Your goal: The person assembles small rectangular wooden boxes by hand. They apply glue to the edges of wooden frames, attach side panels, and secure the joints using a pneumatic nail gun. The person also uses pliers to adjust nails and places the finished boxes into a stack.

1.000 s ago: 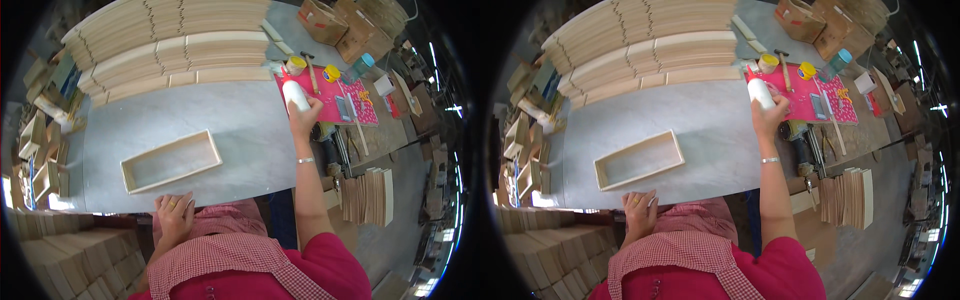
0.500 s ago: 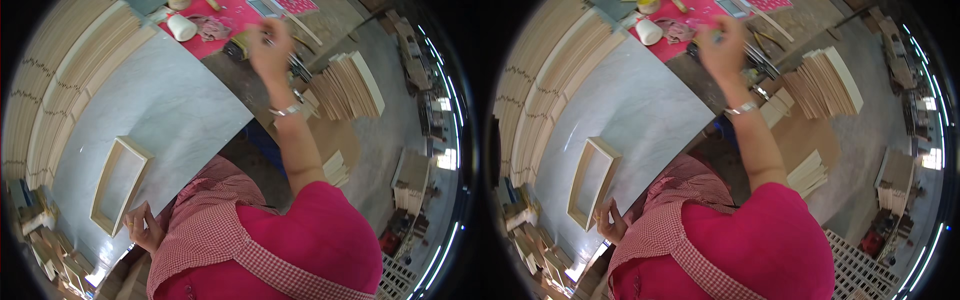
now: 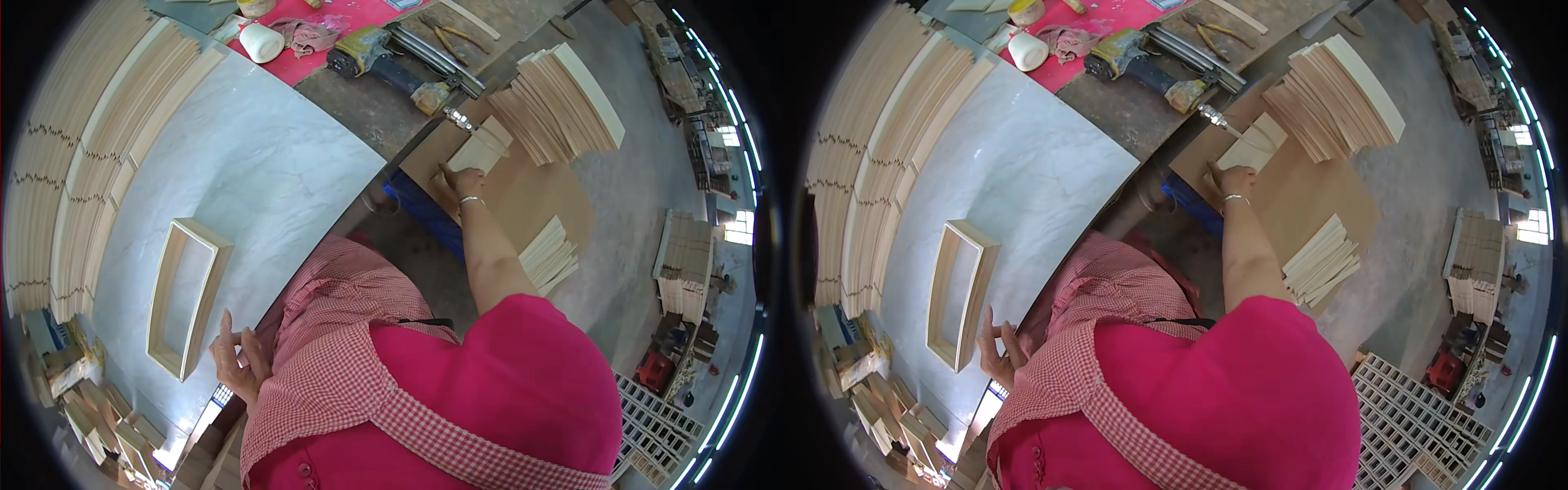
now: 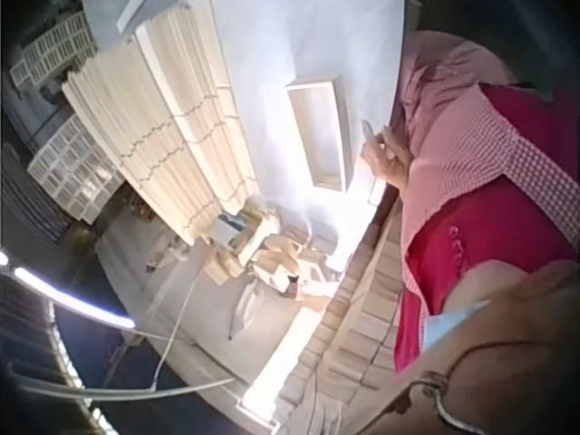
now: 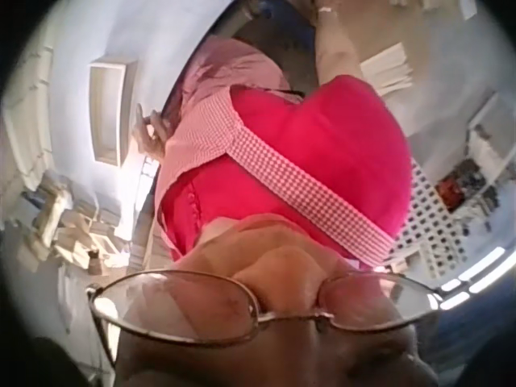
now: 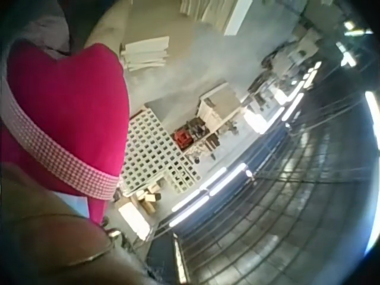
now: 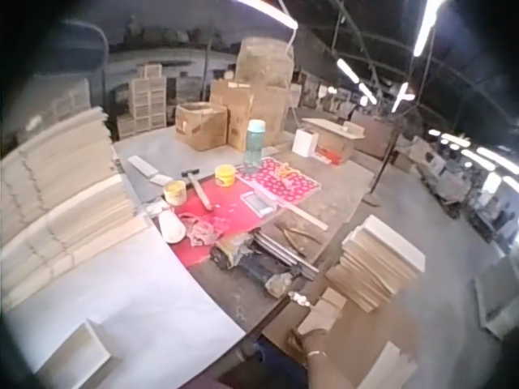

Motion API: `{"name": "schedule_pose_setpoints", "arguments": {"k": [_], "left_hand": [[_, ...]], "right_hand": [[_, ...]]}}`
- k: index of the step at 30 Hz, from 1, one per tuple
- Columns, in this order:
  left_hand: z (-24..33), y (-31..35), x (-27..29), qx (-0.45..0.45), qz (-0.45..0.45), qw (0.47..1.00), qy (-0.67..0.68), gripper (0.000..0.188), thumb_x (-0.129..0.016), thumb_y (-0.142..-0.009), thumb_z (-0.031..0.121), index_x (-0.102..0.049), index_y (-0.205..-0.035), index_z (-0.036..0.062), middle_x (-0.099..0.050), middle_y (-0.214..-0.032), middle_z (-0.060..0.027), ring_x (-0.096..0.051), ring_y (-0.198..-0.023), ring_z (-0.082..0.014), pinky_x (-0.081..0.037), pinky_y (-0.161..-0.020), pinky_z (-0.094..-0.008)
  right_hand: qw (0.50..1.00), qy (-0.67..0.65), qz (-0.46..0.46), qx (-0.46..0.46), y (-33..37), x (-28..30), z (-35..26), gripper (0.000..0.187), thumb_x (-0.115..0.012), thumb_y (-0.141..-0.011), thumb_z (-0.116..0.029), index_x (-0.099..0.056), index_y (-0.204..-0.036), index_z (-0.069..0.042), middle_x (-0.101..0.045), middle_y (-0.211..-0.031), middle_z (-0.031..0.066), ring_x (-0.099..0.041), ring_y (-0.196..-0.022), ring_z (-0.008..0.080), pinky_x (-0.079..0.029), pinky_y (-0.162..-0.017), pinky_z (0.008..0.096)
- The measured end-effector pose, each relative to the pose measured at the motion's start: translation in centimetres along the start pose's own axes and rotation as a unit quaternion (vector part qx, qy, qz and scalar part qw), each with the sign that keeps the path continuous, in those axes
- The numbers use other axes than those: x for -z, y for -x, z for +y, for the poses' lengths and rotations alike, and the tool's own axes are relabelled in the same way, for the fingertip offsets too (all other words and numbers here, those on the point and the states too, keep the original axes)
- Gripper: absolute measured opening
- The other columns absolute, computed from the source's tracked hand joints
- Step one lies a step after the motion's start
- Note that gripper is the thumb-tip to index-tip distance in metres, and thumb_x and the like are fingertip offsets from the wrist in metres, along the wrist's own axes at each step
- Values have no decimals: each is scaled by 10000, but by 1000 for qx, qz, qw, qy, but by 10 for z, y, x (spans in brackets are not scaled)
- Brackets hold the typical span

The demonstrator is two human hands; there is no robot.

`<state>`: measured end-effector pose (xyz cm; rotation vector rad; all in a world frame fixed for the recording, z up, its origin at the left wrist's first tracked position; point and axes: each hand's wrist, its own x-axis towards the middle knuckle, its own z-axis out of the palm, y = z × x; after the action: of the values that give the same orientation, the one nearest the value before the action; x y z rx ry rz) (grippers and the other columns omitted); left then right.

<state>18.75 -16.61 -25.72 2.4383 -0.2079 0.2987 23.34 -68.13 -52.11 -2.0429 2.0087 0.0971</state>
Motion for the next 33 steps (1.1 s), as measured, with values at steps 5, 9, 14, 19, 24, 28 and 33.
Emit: {"name": "schedule_pose_setpoints", "arguments": {"k": [5,9,14,19,24,28,33], "left_hand": [[5,10,2,32,5,999,9,446,-673,-933,26,-613,-1375,34,-657,-782,-64,-552,-795,-182,-467,-805,-349],[-1,10,-4,25,10,999,25,455,-680,-921,13,-616,-1370,35,-672,-815,-66,-571,-807,-191,-474,-793,-351],[8,4,-6,-30,-12,999,11,451,-682,-904,-4,-628,-1350,38,-684,-845,-77,-588,-824,-209,-487,-793,-356],[9,4,-2,-57,-8,997,47,436,-715,-875,5,-650,-1305,41,-702,-929,-98,-607,-855,-241,-495,-804,-365],[3,4,3,-87,11,996,5,342,-761,-844,81,-698,-1180,66,-695,-967,-89,-648,-902,-277,-475,-855,-393],[-11,19,17,-92,108,989,33,250,-789,-807,89,-720,-1045,56,-699,-886,-75,-637,-775,-223,-463,-810,-375],[-41,61,52,86,216,972,-16,224,-794,-809,88,-728,-1016,36,-692,-857,-77,-641,-747,-199,-481,-759,-348]], "right_hand": [[992,-100,-42,57,1,20,9,1031,-873,-667,-569,-456,-1303,128,-517,-1351,336,-529,-1275,475,-469,-1072,468],[974,-181,66,117,17,52,32,991,-887,-644,-523,-480,-1288,111,-481,-1379,340,-528,-1238,518,-481,-1050,483],[993,2,50,102,48,90,99,986,-849,-635,-507,-447,-1352,37,-513,-1310,293,-520,-1227,469,-455,-1050,506],[966,-43,212,140,42,113,146,1110,-856,-623,-492,-381,-1445,83,-473,-1382,325,-474,-1291,477,-392,-1105,512],[889,-253,205,322,54,188,108,884,-812,-829,-208,-323,-1509,76,-527,-1383,233,-543,-1260,349,-446,-1060,443],[715,-424,-49,553,144,238,10,808,-729,-865,-87,-303,-1535,61,-475,-1471,209,-513,-1317,316,-414,-1103,411],[473,-191,-196,837,285,249,-88,956,-787,-666,-148,-380,-1516,14,-464,-1493,181,-434,-1413,314,-327,-1179,415]]}}
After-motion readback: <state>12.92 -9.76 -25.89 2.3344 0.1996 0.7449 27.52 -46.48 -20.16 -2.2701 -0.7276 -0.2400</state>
